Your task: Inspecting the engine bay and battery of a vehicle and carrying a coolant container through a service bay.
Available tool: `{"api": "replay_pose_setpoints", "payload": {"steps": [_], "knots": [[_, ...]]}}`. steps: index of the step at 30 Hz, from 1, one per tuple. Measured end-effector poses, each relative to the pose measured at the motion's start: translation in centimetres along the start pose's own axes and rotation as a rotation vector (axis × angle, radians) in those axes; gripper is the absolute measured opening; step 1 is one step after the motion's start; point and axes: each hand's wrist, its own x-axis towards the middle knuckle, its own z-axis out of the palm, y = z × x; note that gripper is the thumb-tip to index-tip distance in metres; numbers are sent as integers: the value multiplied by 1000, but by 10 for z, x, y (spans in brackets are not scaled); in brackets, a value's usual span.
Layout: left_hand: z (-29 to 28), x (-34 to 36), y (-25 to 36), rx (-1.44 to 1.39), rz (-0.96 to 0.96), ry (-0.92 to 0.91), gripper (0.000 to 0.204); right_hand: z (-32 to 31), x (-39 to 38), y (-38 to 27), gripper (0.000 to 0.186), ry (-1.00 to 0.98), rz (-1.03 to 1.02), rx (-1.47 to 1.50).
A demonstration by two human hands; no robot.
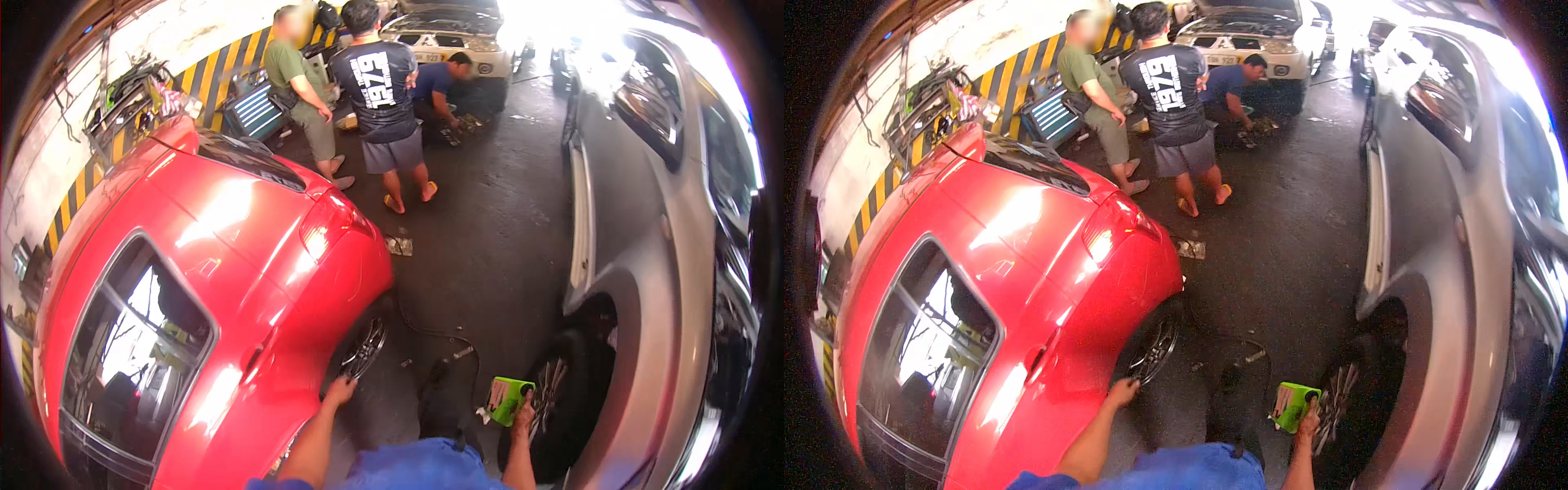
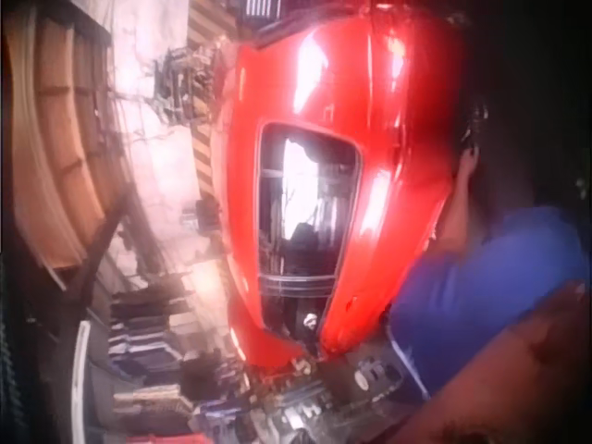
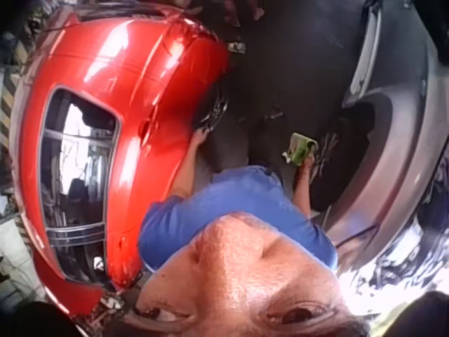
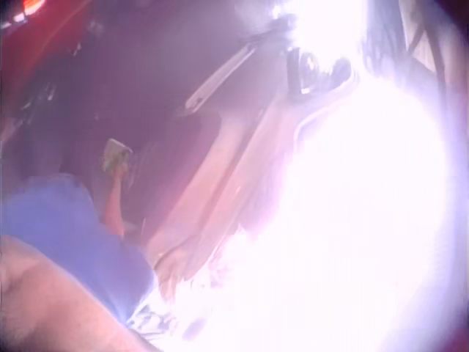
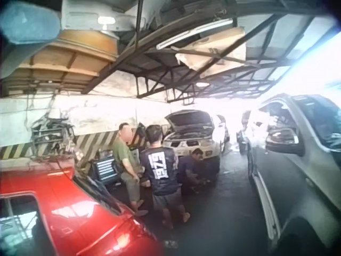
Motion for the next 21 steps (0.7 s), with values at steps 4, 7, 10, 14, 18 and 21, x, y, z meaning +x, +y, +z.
{"api": "replay_pose_setpoints", "payload": {"steps": [4,7,10,14,18,21], "knots": [[-25,127,122,-139,-70,52,54,78,113,-108,66,-127,306,461],[-22,188,190,161,107,68,50,78,198,-222,56,-170,211,396],[-28,270,282,-140,9,-78,46,76,305,-347,52,-185,143,543],[-43,396,366,-147,-32,-146,43,120,488,-422,51,-242,3,425],[-69,569,522,-41,254,-148,44,156,645,-486,50,-109,49,472],[-85,687,688,-10,278,-229,47,170,755,-534,52,-39,25,273]]}}
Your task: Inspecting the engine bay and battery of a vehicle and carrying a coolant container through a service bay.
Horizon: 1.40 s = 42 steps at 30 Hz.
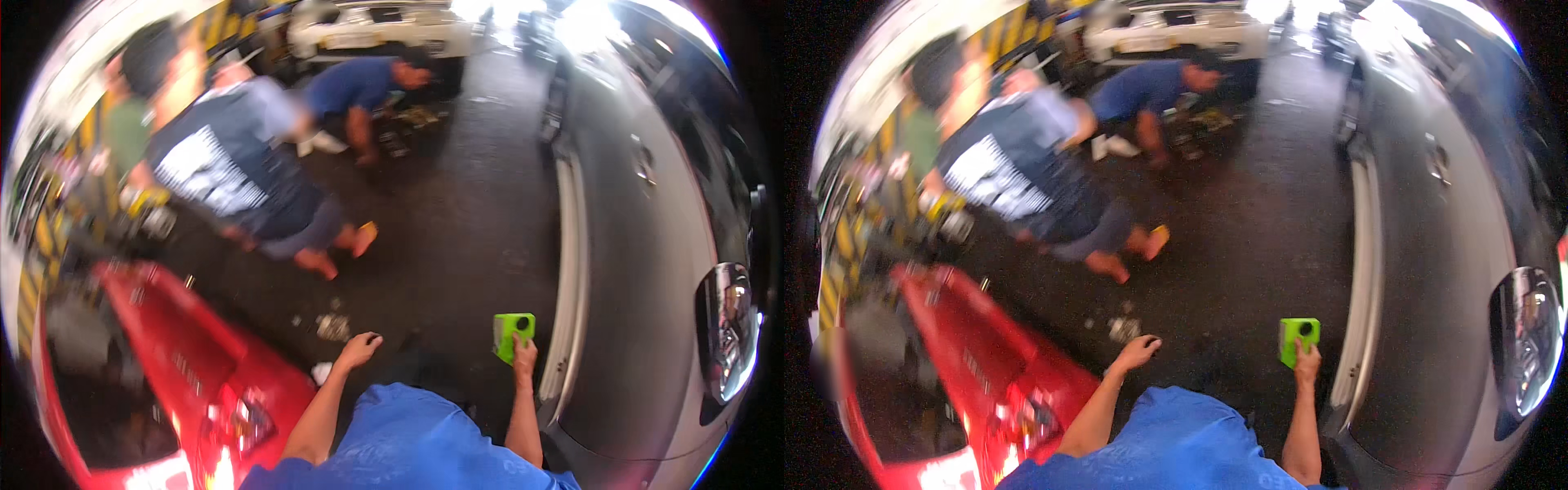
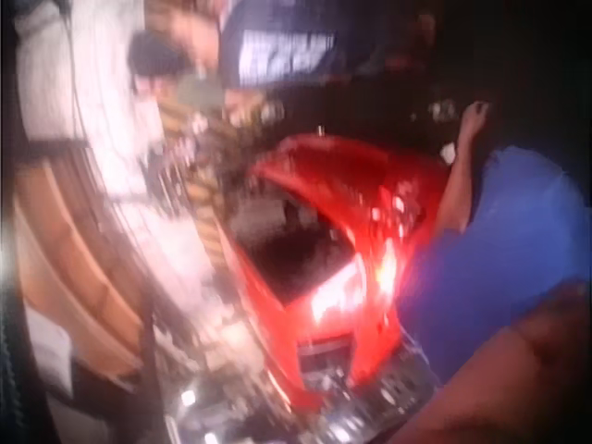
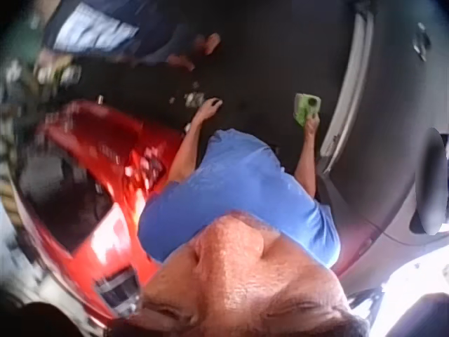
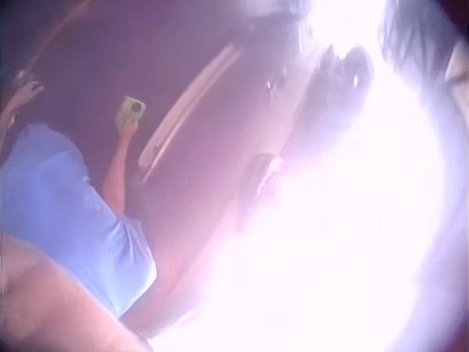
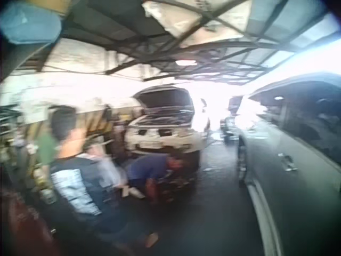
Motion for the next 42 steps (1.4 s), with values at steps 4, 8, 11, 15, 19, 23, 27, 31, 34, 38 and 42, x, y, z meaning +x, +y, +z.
{"api": "replay_pose_setpoints", "payload": {"steps": [4,8,11,15,19,23,27,31,34,38,42], "knots": [[-35,131,238,82,379,-130,46,17,94,-139,51,92,-98,-186],[-3,268,413,3,524,-419,51,39,222,-246,44,-40,-308,-200],[45,396,490,123,441,-342,63,73,348,-264,42,-138,-492,-247],[48,571,578,-16,226,-116,70,102,544,-313,41,-206,-658,-392],[12,726,673,37,158,67,62,111,706,-422,39,-295,-715,-715],[-36,908,762,44,193,155,59,130,820,-559,27,-482,-727,-264],[-72,1137,833,85,218,94,58,194,935,-637,44,-1379,-180,403],[-118,1360,932,171,262,-34,55,261,1094,-688,60,-1403,-94,442],[-152,1521,1008,266,288,-56,58,280,1235,-755,66,-1317,234,559],[-196,1678,1160,362,236,-187,59,271,1408,-870,53,-1294,402,629],[-234,1826,1314,569,431,-214,52,275,1585,-938,35,-1370,229,572]]}}
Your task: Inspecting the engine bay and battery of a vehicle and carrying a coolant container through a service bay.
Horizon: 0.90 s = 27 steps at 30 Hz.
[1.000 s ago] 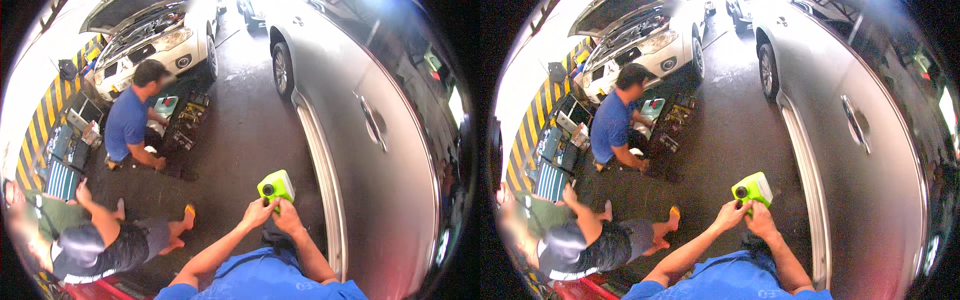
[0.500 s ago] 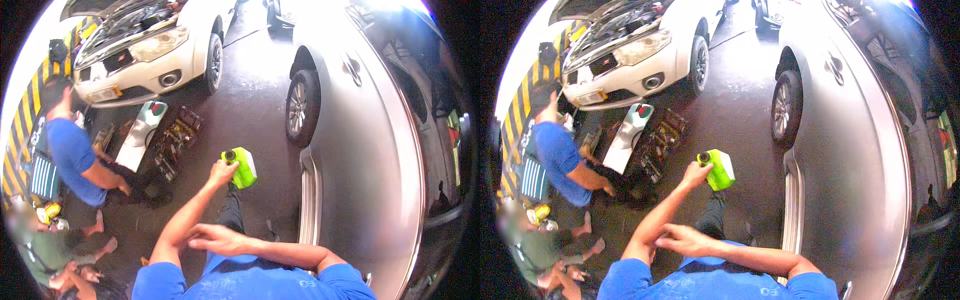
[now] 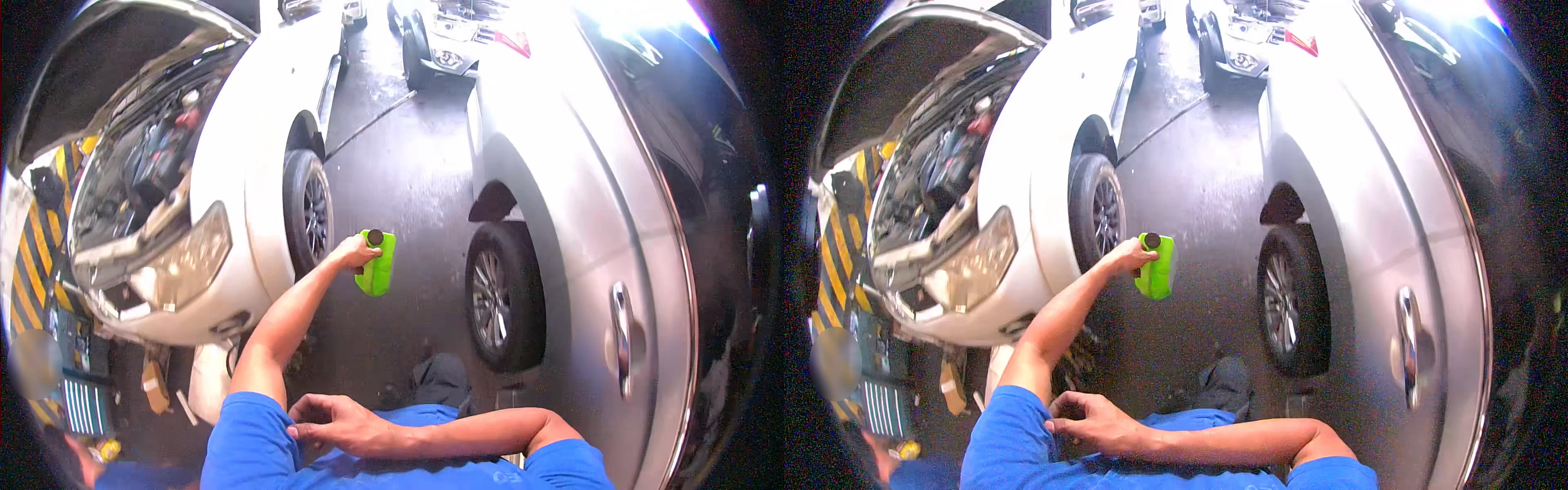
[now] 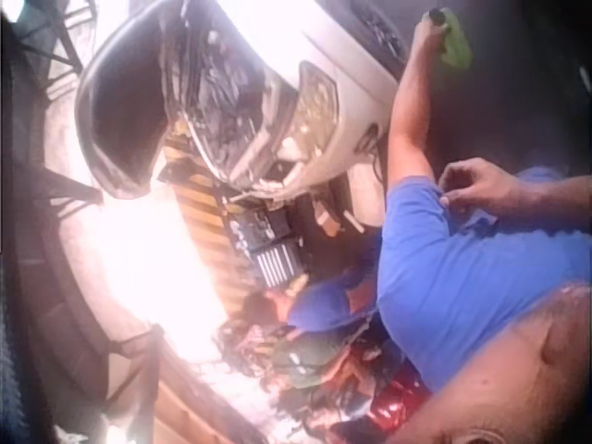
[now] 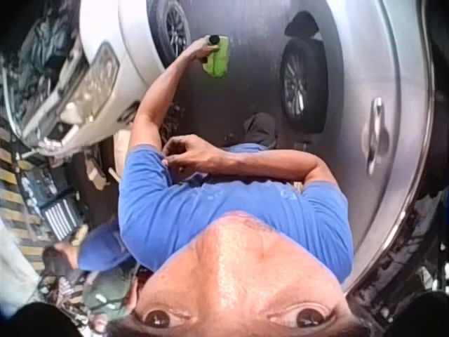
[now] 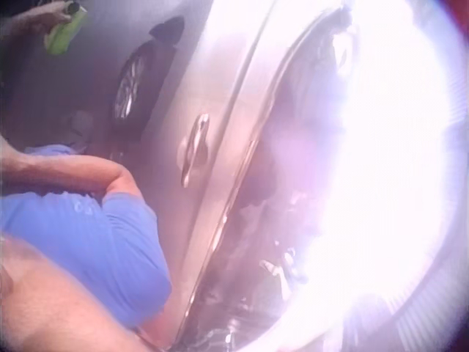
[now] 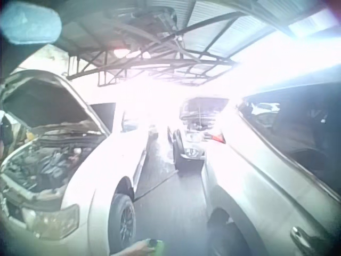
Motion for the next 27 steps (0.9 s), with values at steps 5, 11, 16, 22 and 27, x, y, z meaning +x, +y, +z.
{"api": "replay_pose_setpoints", "payload": {"steps": [5,11,16,22,27], "knots": [[-126,217,29,-17,97,-132,45,-179,52,-139,29,-63,-304,235],[-257,457,92,234,269,-251,46,-379,97,-329,49,-458,-135,509],[-324,686,194,-20,113,-623,50,-455,147,-465,62,-326,-269,684],[-400,924,258,97,144,-929,35,-639,227,-561,60,-292,-359,799],[-493,1156,204,253,-95,-1064,45,-770,289,-695,59,-284,-480,605]]}}
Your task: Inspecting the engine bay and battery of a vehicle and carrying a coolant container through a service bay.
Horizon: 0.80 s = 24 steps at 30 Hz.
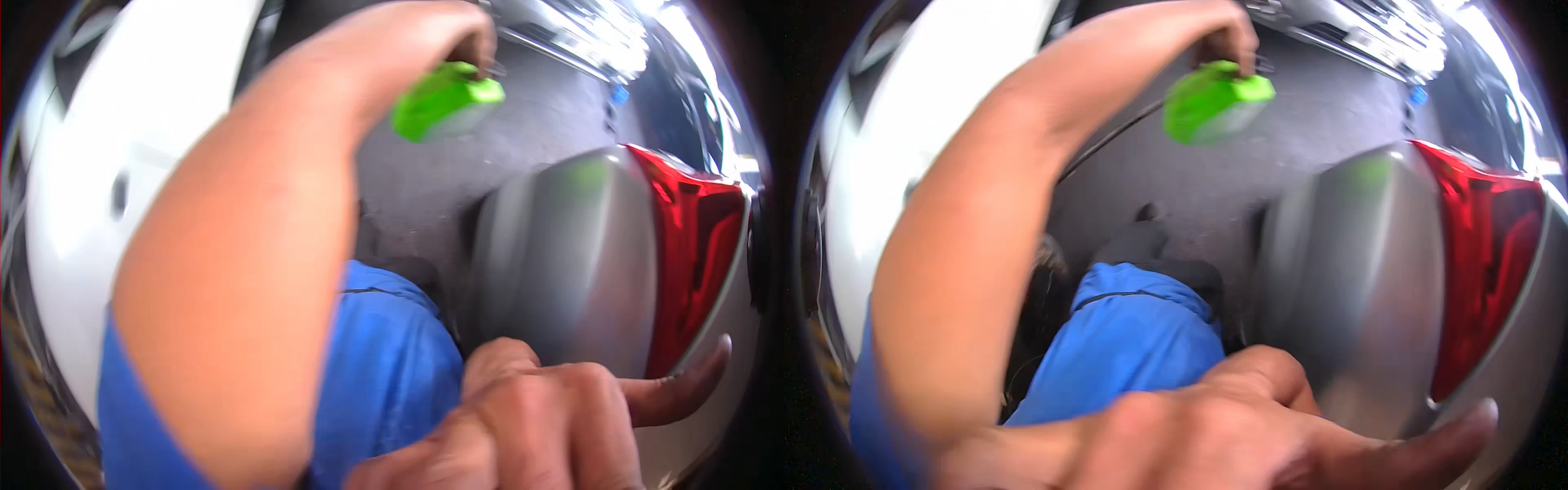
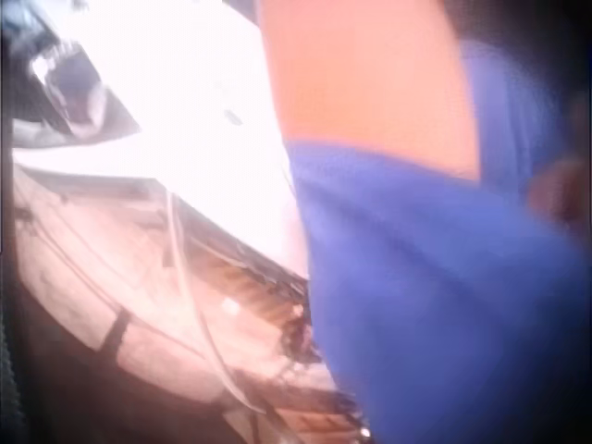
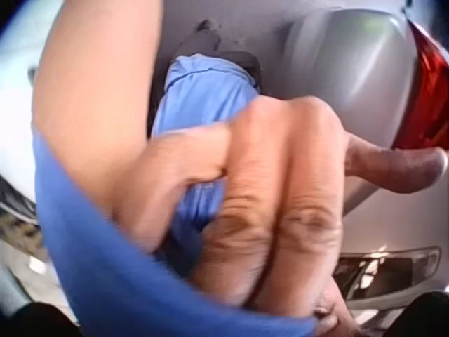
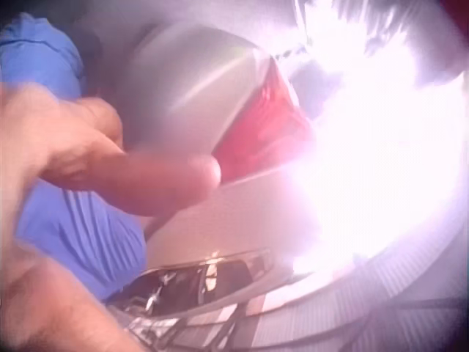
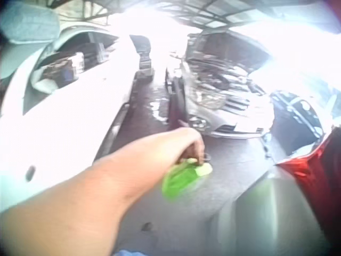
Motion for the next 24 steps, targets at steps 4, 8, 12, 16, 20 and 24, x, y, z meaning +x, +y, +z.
{"api": "replay_pose_setpoints", "payload": {"steps": [4,8,12,16,20,24], "knots": [[-74,-9,79,374,85,311,53,-42,38,-156,59,81,-287,-160],[-159,13,81,337,-16,466,59,-82,95,-238,60,-3,-360,-261],[-240,65,54,214,75,510,45,-122,52,-365,61,-119,-390,-365],[-270,134,15,152,254,698,43,-210,48,-489,68,56,-168,-1077],[-290,209,-55,44,314,773,36,-325,33,-584,62,783,287,-2018],[-295,282,-84,-73,245,806,37,-440,-51,-643,57,1136,596,-2053]]}}
